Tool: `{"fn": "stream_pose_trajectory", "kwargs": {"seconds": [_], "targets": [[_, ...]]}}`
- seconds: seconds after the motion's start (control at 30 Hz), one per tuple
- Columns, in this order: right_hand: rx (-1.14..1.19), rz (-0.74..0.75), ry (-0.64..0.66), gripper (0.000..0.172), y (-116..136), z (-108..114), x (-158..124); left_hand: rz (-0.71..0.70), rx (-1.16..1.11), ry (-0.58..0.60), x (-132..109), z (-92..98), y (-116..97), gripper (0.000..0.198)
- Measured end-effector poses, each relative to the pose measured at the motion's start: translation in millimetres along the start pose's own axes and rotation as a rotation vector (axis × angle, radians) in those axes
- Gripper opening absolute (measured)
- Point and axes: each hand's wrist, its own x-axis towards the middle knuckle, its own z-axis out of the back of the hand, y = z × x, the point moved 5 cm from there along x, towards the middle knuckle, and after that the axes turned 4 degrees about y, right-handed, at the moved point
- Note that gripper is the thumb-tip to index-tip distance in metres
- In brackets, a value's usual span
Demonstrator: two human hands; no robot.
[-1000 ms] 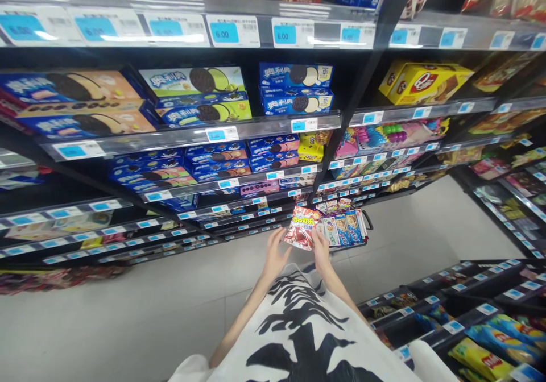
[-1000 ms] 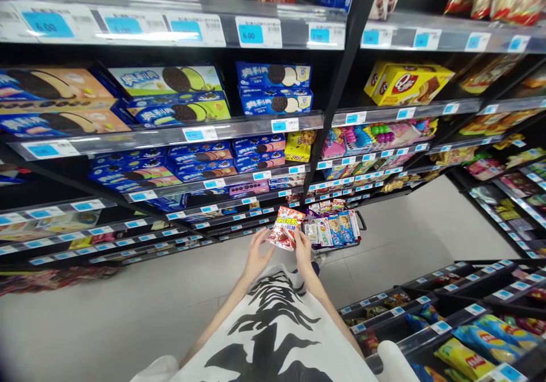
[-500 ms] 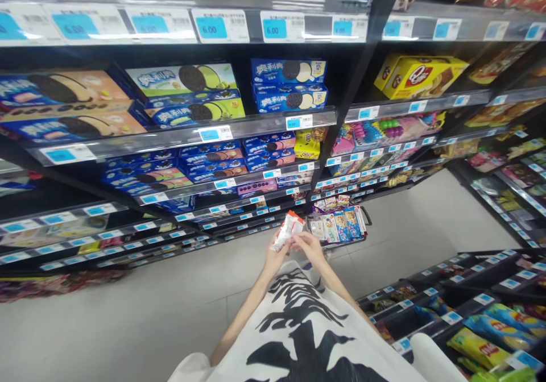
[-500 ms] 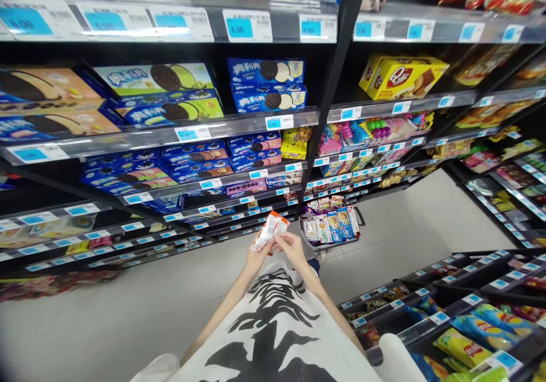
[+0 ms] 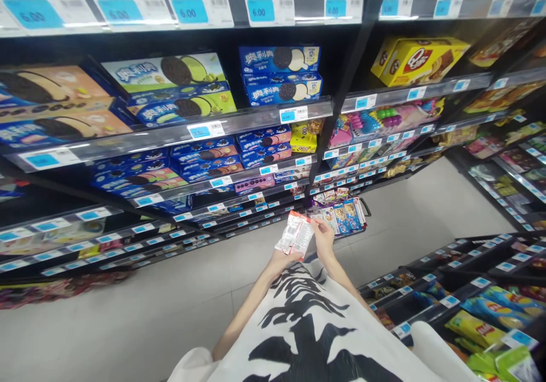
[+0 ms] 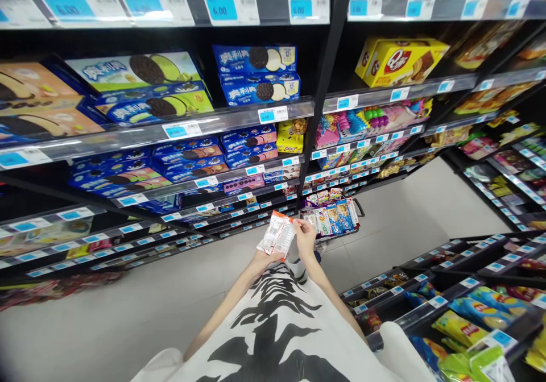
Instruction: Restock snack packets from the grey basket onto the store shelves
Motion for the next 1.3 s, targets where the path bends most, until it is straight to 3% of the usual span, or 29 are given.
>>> {"fn": "stream_pose_trajectory", "kwargs": {"seconds": [0.3, 0.5, 0.77, 0.97, 1.3], "targets": [[0.040, 0.009, -0.055, 0.032, 0, 2, 2, 0.066, 0.184, 0.094, -3, -4.5, -1, 0.044], [0.035, 0.020, -0.114, 0.034, -7, 9, 3, 0.009, 0.223, 0.051, -3, -3.0, -6, 0.068], [0.031, 0.045, -0.205, 0.036, -12, 22, 3, 0.017, 0.262, 0.102, -5, -13.3, -11, 0.070], [0.020, 0.049, -0.206, 0.036, -12, 27, 2, -0.028, 0.270, 0.127, -4, -15.3, -13, 0.064], [0.042, 0.030, -0.227, 0.037, -12, 27, 1, -0.073, 0.248, 0.183, 2, -13.1, -8, 0.072]]}}
